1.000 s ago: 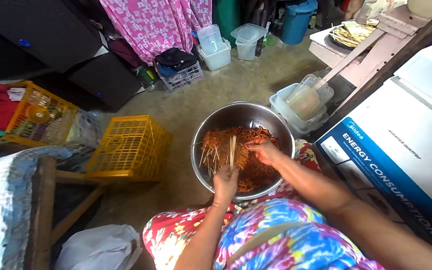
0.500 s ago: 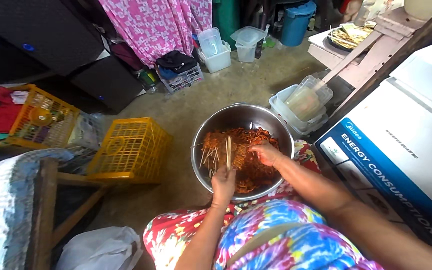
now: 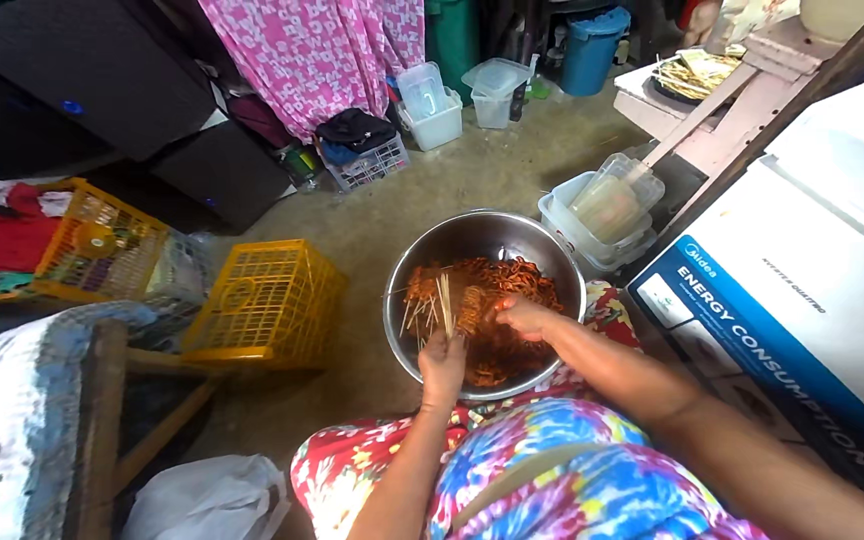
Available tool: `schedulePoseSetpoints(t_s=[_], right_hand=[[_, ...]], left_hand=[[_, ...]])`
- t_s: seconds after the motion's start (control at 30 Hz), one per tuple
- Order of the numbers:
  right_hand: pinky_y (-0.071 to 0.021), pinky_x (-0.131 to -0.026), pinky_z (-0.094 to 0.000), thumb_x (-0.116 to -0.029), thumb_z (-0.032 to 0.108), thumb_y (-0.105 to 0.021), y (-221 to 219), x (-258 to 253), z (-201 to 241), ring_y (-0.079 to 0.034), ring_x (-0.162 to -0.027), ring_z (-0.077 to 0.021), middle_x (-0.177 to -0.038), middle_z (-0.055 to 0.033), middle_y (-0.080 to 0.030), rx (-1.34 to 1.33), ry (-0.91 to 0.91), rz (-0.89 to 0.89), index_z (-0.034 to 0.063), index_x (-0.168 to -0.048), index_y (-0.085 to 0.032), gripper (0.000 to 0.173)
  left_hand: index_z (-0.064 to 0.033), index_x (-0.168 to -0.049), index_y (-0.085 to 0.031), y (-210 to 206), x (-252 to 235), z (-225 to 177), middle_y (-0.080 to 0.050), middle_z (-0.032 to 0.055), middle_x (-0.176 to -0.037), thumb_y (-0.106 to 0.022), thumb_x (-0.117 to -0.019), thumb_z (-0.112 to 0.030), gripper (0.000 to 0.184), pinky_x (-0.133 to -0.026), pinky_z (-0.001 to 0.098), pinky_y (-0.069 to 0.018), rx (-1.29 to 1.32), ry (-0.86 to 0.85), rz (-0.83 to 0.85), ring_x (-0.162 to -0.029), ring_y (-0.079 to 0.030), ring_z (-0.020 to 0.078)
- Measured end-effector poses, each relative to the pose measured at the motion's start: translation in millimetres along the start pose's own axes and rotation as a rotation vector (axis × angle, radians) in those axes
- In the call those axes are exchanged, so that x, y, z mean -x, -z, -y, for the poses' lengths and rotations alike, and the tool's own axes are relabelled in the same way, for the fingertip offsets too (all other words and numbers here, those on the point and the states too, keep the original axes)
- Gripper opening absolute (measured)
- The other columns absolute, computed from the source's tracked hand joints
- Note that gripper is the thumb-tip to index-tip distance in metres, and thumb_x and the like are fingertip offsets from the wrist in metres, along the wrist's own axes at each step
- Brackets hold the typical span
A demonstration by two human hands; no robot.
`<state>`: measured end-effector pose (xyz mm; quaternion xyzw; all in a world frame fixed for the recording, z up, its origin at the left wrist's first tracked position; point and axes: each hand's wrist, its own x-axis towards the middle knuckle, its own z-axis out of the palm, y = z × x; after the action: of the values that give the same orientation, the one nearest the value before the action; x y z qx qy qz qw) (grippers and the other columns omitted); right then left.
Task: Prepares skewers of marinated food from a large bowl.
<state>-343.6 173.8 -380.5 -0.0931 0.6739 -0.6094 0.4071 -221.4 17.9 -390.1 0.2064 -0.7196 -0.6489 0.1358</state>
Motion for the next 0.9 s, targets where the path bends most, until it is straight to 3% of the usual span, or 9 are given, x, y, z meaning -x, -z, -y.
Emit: schedulePoseSetpoints(t_s=[0.1, 0.23, 0.33, 0.43, 0.63, 0.77, 0.87, 0.9], right_hand=[[-0.0546, -0.068, -0.0323, -0.096, -0.002, -0.046, -2.8, 5.3, 0.3, -0.061, -0.073, -0.0129, -0.09, -0.003, -0.064, -0.211, -0.038, 0.059, 0.0035, -0.104, -0.061, 0.018], [-0.0539, -0.067, -0.0293, -0.0996, 0.009, -0.049, -10.8, 9.1, -2.1, -0.061, -0.073, -0.01, -0.086, -0.0003, -0.064, -0.358, -0.063, 0.147, 0.0108, -0.103, -0.058, 0.009], [-0.0546, -0.068, -0.0306, -0.0996, 0.016, -0.059, -22.2, 7.6, -1.6, -0.063, -0.076, -0.0107, -0.089, -0.0017, -0.066, -0.324, -0.067, 0.118, 0.0093, -0.105, -0.061, 0.009], [-0.0572, -0.079, -0.0345, -0.0949, 0.008, -0.068, -33.6, 6.4, -0.2, -0.067, -0.087, -0.0145, -0.098, -0.0072, -0.068, -0.301, -0.077, 0.013, 0.0024, -0.112, -0.061, 0.019], [-0.0583, -0.079, -0.0342, -0.092, -0.001, -0.066, -41.1, 6.2, 3.2, -0.068, -0.087, -0.0152, -0.098, -0.0086, -0.068, -0.31, -0.082, -0.024, 0.001, -0.113, -0.058, 0.022], [-0.0574, -0.083, -0.0323, -0.0946, 0.007, -0.07, -33.5, 5.6, 2.5, -0.068, -0.09, -0.0128, -0.101, -0.0071, -0.069, -0.201, -0.045, -0.019, 0.0008, -0.113, -0.062, 0.021], [-0.0547, -0.09, -0.0337, -0.0986, 0.012, -0.067, -16.8, 7.0, 5.5, -0.065, -0.098, -0.014, -0.111, -0.0096, -0.067, -0.117, -0.009, -0.078, -0.001, -0.12, -0.063, 0.026], [-0.0544, -0.088, -0.0336, -0.0989, 0.01, -0.064, -11.2, 7.5, 5.9, -0.064, -0.098, -0.0147, -0.113, -0.0107, -0.066, -0.111, -0.018, -0.112, -0.0013, -0.122, -0.061, 0.026]], left_hand=[[0.0, -0.107, -0.057, -1.0, 3.1, -4.1, -0.049, -0.0052, -0.057, -0.053, -0.0941, -0.003, 0.014, -0.043, 0.0216, -0.0412, 0.044, -0.007, 0.009, -0.044, -0.047, 0.0049], [-0.0006, -0.107, -0.054, -1.2, 6.9, -9.2, -0.048, -0.0067, -0.056, -0.049, -0.0895, -0.002, 0.018, -0.043, 0.0198, -0.0407, 0.082, -0.001, 0.037, -0.045, -0.047, 0.0036], [0.0003, -0.111, -0.052, -1.2, 7.2, -7.6, -0.049, -0.0059, -0.056, -0.05, -0.0895, -0.001, 0.021, -0.043, 0.0202, -0.0419, 0.117, -0.019, 0.064, -0.045, -0.049, 0.0047], [0.0012, -0.115, -0.05, -0.9, 7.2, -5.4, -0.051, -0.0051, -0.058, -0.052, -0.0886, 0.0, 0.027, -0.044, 0.02, -0.0428, 0.115, -0.04, 0.083, -0.047, -0.05, 0.0047], [0.002, -0.118, -0.048, -1.1, 7.3, -3.1, -0.049, -0.0059, -0.059, -0.053, -0.0883, 0.002, 0.03, -0.047, 0.0209, -0.0432, 0.065, -0.066, 0.11, -0.048, -0.05, 0.0046], [0.0047, -0.12, -0.05, -0.2, 4.6, -8.4, -0.051, -0.0031, -0.061, -0.054, -0.0903, 0.0, 0.031, -0.049, 0.024, -0.0454, -0.039, -0.078, 0.067, -0.049, -0.051, 0.0063], [0.0079, -0.126, -0.052, 13.8, -9.5, -24.1, -0.058, 0.0046, -0.07, -0.056, -0.0933, -0.004, 0.035, -0.057, 0.032, -0.0515, -0.24, -0.137, -0.023, -0.057, -0.056, 0.0118], [0.008, -0.127, -0.052, 21.8, -16.9, -31.8, -0.062, 0.0085, -0.075, -0.056, -0.0949, -0.006, 0.035, -0.061, 0.0355, -0.0547, -0.33, -0.137, -0.056, -0.061, -0.061, 0.0154]])
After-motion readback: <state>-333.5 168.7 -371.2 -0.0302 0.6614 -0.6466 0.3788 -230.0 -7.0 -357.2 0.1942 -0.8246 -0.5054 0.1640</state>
